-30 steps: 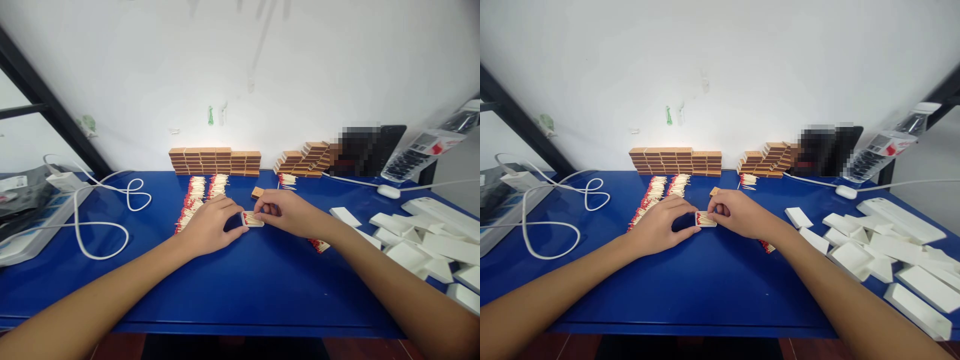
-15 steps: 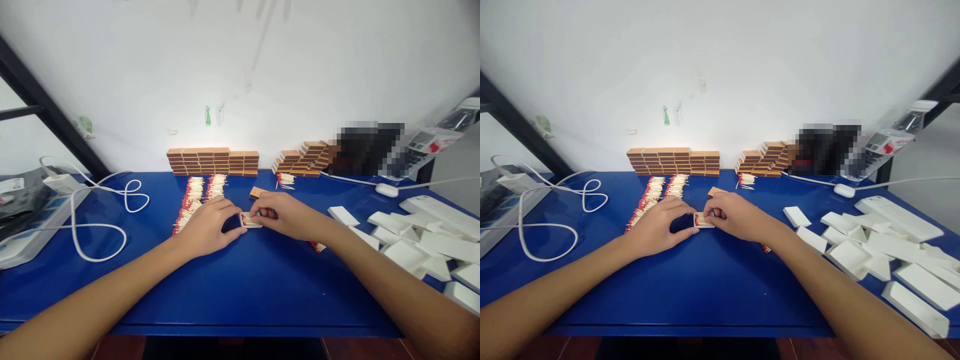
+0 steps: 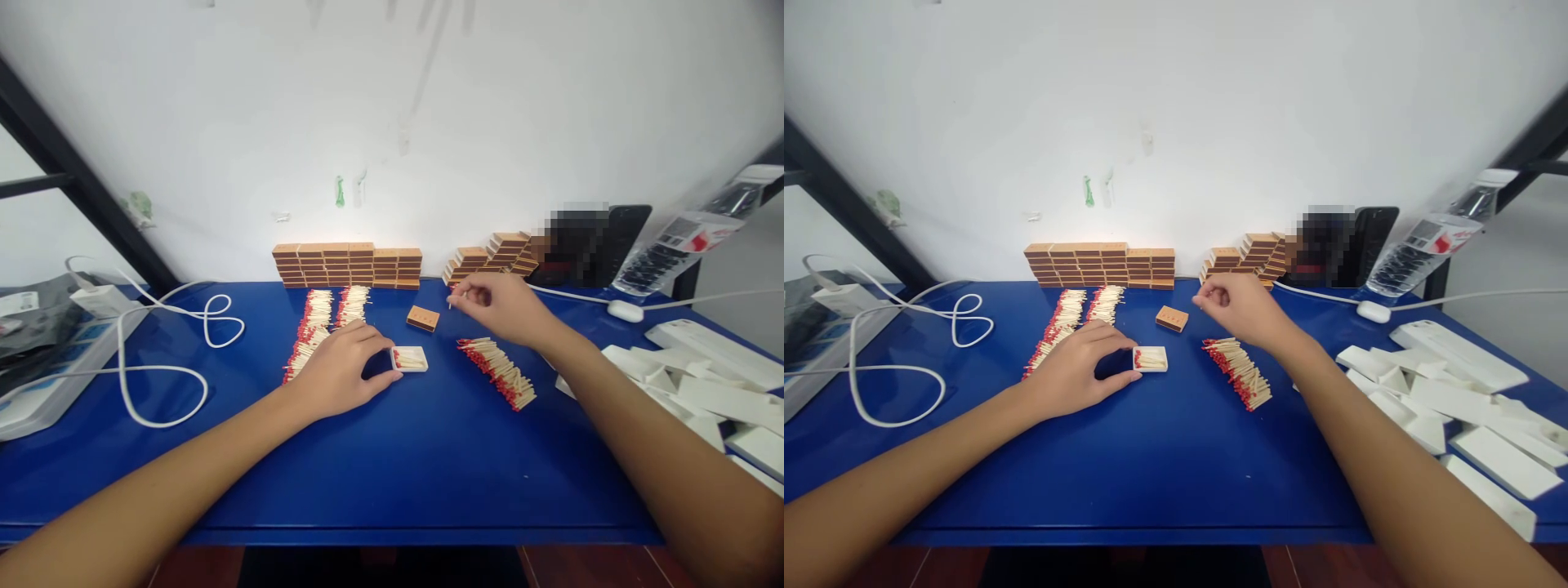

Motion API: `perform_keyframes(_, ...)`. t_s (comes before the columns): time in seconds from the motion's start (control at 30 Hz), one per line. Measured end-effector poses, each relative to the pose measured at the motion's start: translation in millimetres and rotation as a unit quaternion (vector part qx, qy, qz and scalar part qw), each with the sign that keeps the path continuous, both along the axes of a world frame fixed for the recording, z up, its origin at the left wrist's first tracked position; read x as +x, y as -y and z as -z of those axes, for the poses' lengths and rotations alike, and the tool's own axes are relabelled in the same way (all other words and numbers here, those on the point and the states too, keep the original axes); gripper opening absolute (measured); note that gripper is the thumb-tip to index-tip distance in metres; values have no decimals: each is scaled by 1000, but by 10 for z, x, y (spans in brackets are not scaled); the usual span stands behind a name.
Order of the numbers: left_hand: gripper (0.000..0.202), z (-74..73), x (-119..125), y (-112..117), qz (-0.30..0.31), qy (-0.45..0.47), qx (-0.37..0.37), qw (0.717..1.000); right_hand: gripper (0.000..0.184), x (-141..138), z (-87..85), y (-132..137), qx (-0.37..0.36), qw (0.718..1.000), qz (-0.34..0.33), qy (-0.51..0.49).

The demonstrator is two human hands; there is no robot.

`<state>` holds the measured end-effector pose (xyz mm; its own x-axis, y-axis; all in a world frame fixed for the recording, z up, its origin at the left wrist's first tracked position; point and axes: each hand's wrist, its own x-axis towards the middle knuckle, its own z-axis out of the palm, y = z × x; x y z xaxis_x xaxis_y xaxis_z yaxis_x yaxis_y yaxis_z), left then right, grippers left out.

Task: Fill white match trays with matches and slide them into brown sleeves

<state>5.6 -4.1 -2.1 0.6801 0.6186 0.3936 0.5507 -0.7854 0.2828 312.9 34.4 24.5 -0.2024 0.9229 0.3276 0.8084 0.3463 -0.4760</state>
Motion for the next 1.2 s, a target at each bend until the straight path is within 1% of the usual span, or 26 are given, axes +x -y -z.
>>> perform_keyframes(0.03, 30, 3, -3, -3, 0, 0, -1, 1000, 25, 116, 23, -78, 5, 1000, 17, 26)
perform_keyframes(0.1, 30, 8, -6, -7, 1, 3, -1, 1000, 25, 317, 88, -210, -16, 997, 24, 78)
perform_keyframes(0.17, 29, 8, -5, -11, 3, 6, 1, 1000, 26, 442, 162, -298, -51, 995, 23, 88)
perform_keyframes(0.3, 29, -4, -1, -10, -1, 4, 0, 1000, 30, 490, 263, -363, -93, 991, 26, 91)
perform_keyframes(0.37, 30, -8, -1, -6, 0, 4, -2, 1000, 30, 473, 268, -362, -97, 989, 28, 103)
perform_keyframes(0.43, 30, -6, -4, -3, 0, 4, -2, 1000, 30, 448, 235, -340, -98, 988, 29, 112)
perform_keyframes(0.5, 30, 0, -10, -3, -5, 2, -2, 1000, 30, 400, 165, -285, -95, 989, 30, 109)
perform_keyframes(0.57, 31, 7, -16, -8, -13, 2, 4, 1000, 31, 308, 75, -191, -90, 991, 17, 93)
perform_keyframes(0.6, 31, 10, -18, -12, -16, 3, 8, 1000, 33, 242, 29, -132, -90, 993, 0, 80)
perform_keyframes(0.67, 30, 14, -20, -21, -19, 5, 18, 1000, 35, 82, -50, 0, -102, 992, -54, 50)
perform_keyframes(0.77, 30, 17, -13, -29, -16, 6, 22, 1000, 37, -169, -105, 189, -136, 984, -109, 27)
perform_keyframes(0.83, 31, 18, -7, -30, -16, 5, 18, 1000, 35, -298, -100, 279, -140, 981, -131, 18)
perform_keyframes(0.93, 31, 19, 1, -23, -16, 3, 17, 1000, 30, -409, -57, 346, -148, 977, -156, 15)
perform_keyframes(1.03, 31, 23, 3, -8, -13, 5, 17, 1000, 28, -458, -11, 362, -151, 974, -166, 23)
perform_keyframes(1.2, 31, 23, 0, 12, -9, 2, 10, 1000, 23, -516, 26, 377, -135, 976, -168, 24)
